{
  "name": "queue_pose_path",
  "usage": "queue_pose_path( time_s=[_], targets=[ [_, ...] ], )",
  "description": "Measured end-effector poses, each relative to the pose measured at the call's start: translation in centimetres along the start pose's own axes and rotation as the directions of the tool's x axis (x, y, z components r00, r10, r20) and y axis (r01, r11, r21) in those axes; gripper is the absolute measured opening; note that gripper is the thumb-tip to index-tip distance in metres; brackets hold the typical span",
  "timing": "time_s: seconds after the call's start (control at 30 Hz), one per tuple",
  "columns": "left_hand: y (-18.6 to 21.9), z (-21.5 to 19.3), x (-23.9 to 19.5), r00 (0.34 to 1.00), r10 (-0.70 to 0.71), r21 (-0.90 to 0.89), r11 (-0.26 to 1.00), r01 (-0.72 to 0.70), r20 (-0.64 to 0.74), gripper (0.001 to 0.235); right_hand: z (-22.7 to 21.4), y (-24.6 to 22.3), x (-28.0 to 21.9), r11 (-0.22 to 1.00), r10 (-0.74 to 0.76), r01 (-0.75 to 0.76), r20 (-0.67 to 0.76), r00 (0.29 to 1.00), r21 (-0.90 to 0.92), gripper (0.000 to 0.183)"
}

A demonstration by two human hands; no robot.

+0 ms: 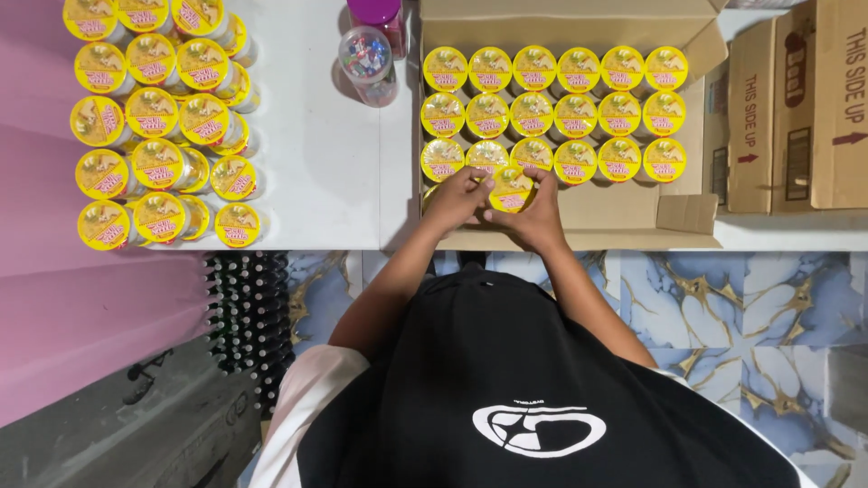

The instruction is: Packing individual cup noodles into a shipping carton.

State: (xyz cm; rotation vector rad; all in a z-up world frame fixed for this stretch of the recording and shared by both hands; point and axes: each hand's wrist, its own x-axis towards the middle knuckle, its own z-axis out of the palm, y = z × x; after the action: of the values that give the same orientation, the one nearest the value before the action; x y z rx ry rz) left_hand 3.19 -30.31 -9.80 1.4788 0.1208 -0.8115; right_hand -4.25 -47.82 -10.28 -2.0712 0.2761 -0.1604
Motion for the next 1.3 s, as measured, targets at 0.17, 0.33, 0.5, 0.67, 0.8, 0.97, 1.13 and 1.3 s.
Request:
queue_pose_path(
  time_s=[0.17, 0.33, 0.5, 0.67, 0.8, 0.97, 1.13, 1.3],
  targets=[
    [-5.4, -1.1, 3.0, 0.986, 0.157, 0.041, 0.987, -0.155, -0.06, 0.036, -0.6, 0.6, 0.6, 0.988, 0.047, -0.061, 0.101, 0.994, 0.141, 0.065],
    [-4.3, -1.6, 2.8, 0.982, 0.165, 0.1, 0.983, -0.156, -0.093, 0.025, -1.1, 1.9, 2.1, 0.767, 0.359, -0.46, 0.294, 0.886, 0.448, 0.031],
    [-2.8, -1.6, 3.4, 0.992, 0.069, 0.339, 0.94, -0.03, -0.104, 0.012, -1.2, 5.5, 4.1, 0.817, 0.387, -0.531, 0.47, 0.794, 0.225, 0.028],
    [-2.5, -2.0, 4.1, 0.995, -0.013, 0.539, 0.84, 0.065, -0.099, 0.011, -1.2, 3.5, 4.7, 0.852, 0.442, -0.521, 0.459, 0.77, 0.053, 0.025],
    [-5.2, -2.7, 5.4, 0.976, 0.219, 0.763, 0.631, -0.139, -0.004, 0.021, -0.5, 5.0, 4.1, 0.863, 0.453, -0.505, 0.451, 0.769, -0.004, 0.02],
    [-5.7, -2.6, 6.4, 0.977, 0.177, 0.85, 0.489, -0.195, 0.122, 0.02, 0.2, 7.8, 4.4, 0.953, 0.284, -0.201, 0.435, 0.854, -0.228, 0.024],
    [-6.9, -3.2, 8.3, 0.955, 0.259, 0.88, 0.407, -0.244, 0.144, 0.018, 0.9, 8.4, 5.0, 0.936, 0.187, -0.01, 0.476, 0.859, -0.351, 0.03],
    [-6.9, -3.2, 8.1, 0.935, 0.307, 0.906, 0.32, -0.278, 0.178, 0.013, 1.0, 8.7, 4.9, 0.899, 0.286, -0.037, 0.521, 0.804, -0.437, 0.032]
  ],
)
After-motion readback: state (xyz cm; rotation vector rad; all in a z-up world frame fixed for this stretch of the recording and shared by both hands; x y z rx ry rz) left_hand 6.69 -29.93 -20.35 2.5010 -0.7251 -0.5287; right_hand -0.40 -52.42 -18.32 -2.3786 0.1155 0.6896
